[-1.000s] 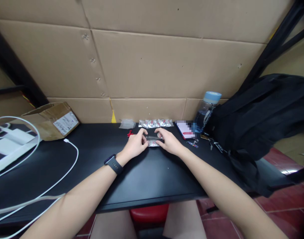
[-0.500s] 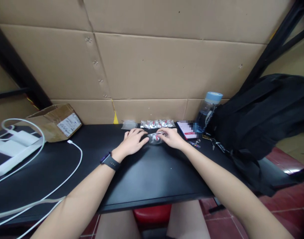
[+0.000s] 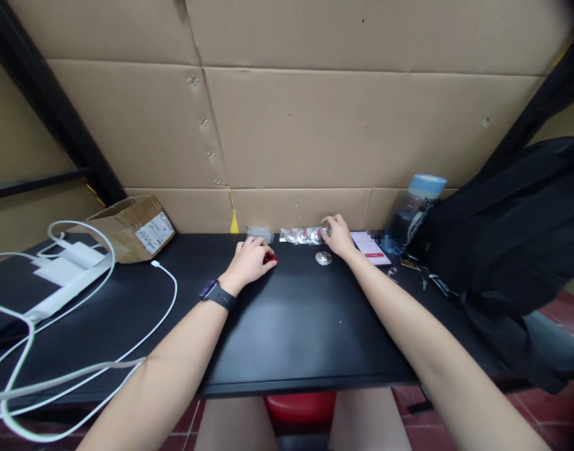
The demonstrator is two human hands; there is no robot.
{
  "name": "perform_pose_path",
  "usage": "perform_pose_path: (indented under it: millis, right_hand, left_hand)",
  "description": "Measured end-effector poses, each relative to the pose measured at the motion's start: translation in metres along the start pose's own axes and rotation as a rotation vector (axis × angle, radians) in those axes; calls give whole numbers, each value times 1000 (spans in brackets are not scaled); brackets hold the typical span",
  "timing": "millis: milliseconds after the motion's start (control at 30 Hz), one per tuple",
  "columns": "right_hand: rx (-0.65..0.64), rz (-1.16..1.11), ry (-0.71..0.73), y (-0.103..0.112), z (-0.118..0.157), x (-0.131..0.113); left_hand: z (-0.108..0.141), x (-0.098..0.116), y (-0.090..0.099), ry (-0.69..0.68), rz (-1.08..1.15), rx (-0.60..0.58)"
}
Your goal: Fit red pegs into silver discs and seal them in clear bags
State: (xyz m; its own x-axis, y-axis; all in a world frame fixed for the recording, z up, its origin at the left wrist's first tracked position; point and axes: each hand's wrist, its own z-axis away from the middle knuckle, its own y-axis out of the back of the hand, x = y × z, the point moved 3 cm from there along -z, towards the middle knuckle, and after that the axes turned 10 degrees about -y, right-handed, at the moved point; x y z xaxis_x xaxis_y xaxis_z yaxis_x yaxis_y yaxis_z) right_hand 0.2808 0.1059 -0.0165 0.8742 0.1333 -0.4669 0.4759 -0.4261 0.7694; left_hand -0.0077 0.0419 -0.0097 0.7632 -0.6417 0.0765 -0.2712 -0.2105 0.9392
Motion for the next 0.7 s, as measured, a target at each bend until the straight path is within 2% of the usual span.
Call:
perform_pose_path:
  millis: [133, 233, 333, 433, 533, 600, 700]
  right_hand:
    - [-334, -52, 249, 13, 24, -2]
    - [-495, -48, 304, 24, 43, -2]
    - [-476, -51, 236, 27, 53, -1]
    - [-406, -51, 156, 27, 56, 1]
    - [-346, -87, 141, 29, 59, -1]
    - [-296, -196, 124, 32, 62, -5]
    - [-280, -461, 67, 38, 71, -17]
  left_hand:
    - [0, -1, 0, -84, 18, 27]
    - [-4, -4, -4, -220, 9, 18]
    - [-11, -8, -6, -248, -14, 23]
    - [-16, -7, -5, -222, -29, 14]
    - [-17, -1, -1, -190, -5, 33]
    - [-16, 4, 2, -141, 81, 84]
    - [-14, 16, 6, -36, 329, 173]
